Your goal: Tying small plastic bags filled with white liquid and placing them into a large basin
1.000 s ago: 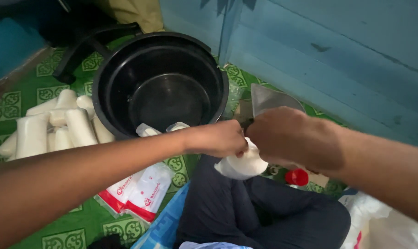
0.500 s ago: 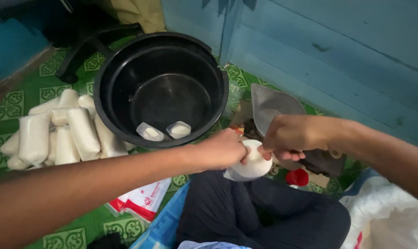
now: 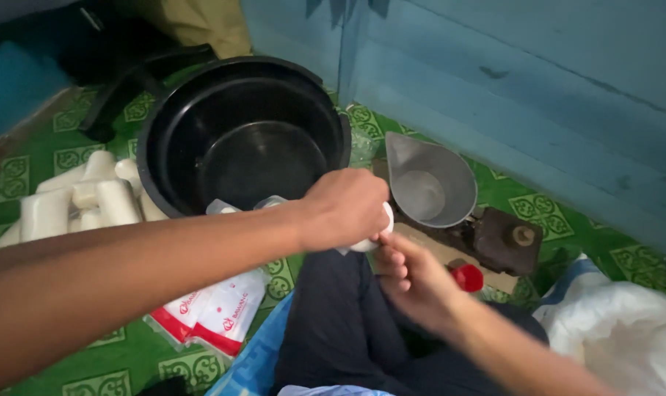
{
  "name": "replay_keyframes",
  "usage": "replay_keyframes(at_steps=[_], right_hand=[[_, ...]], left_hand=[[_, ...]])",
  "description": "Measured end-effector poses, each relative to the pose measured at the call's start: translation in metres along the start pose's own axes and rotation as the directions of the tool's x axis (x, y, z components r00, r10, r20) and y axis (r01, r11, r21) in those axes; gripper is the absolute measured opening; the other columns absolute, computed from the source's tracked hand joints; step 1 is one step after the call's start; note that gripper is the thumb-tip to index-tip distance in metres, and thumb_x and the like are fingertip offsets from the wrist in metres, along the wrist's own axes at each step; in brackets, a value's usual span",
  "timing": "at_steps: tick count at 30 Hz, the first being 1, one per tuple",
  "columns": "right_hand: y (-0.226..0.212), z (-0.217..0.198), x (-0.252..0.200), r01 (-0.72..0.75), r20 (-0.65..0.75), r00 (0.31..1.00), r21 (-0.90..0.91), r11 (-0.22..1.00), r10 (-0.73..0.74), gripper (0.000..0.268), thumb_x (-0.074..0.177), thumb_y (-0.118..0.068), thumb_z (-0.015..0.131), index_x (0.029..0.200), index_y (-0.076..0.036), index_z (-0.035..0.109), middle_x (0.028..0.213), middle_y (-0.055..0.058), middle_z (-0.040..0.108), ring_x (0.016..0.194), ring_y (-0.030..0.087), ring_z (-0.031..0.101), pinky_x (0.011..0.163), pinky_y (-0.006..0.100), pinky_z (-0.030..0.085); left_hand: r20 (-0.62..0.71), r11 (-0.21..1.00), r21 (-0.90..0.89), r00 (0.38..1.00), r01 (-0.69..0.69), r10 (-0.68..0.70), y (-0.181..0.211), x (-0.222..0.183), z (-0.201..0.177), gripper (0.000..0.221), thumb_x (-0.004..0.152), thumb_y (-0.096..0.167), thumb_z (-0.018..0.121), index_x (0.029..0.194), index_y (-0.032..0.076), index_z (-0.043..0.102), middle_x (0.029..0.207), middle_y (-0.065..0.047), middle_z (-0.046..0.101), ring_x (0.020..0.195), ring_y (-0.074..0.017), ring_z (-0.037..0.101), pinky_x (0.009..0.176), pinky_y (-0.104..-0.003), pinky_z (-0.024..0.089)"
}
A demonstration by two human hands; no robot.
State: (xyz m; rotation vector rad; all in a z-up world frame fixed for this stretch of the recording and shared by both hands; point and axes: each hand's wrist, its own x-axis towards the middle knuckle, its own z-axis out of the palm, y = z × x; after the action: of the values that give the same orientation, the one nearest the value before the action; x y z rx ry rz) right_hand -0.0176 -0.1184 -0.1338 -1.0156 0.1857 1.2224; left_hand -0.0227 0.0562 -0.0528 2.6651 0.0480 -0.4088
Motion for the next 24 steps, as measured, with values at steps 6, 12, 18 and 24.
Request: replay_keyframes(at_steps=[6, 12, 18, 24], right_hand=[[0.051, 0.032, -0.006, -0.210, 0.434, 0.826, 0.829, 0.518, -0.359, 0.016, 0.089, -0.007, 0.051, 0.075, -0.011, 0.053, 0.072, -0.009, 0.051, 0.057, 0.004, 0.042, 0.043, 0.017, 0.037], [0.047, 0.077, 0.009, 0.537, 0.327, 0.318, 0.711, 0.453, -0.890, 0.010, 0.096, -0.019, 0.048, 0.090, -0.014, 0.054, 0.075, -0.003, 0.054, 0.053, 0.010, 0.047, 0.040, 0.023, 0.040], [-0.020, 0.076, 0.014, 0.870, 0.429, -0.395, 0.459, -0.180, -0.812, 0.018, 0.102, -0.031, 0.044, 0.104, -0.017, 0.054, 0.077, 0.003, 0.057, 0.049, 0.016, 0.052, 0.037, 0.029, 0.044], [-0.081, 0.050, -0.045, 0.723, 0.775, -0.521, 0.179, -0.667, -0.357, 0.017, 0.094, -0.021, 0.051, 0.110, -0.016, 0.048, 0.079, 0.010, 0.062, 0.059, 0.021, 0.064, 0.048, 0.032, 0.056]], left_hand=[[-0.046, 0.812, 0.468, 0.909, -0.347, 0.415, 0.039, -0.021, -0.013, 0.016, 0.082, 0.026, 0.066, 0.069, 0.017, 0.071, 0.072, -0.009, 0.070, 0.067, -0.0354, 0.070, 0.052, -0.046, 0.053], [0.244, 0.625, 0.487, 0.782, -0.610, 0.573, 0.085, -0.090, -0.060, 0.019, 0.070, 0.002, 0.065, 0.069, 0.021, 0.065, 0.067, 0.014, 0.063, 0.056, -0.0197, 0.063, 0.044, -0.038, 0.051], [0.206, 0.784, -0.291, 0.764, -0.548, 0.611, 0.080, -0.141, -0.088, 0.051, 0.092, 0.040, 0.033, 0.122, 0.010, 0.060, 0.123, -0.030, 0.057, 0.110, -0.0514, 0.051, 0.082, -0.065, 0.044], [-0.075, 0.616, 0.031, 0.613, -0.787, 0.787, 0.062, -0.152, -0.075, 0.007, 0.090, 0.007, 0.057, 0.085, 0.005, 0.053, 0.068, -0.009, 0.057, 0.050, -0.0275, 0.050, 0.043, -0.044, 0.033]])
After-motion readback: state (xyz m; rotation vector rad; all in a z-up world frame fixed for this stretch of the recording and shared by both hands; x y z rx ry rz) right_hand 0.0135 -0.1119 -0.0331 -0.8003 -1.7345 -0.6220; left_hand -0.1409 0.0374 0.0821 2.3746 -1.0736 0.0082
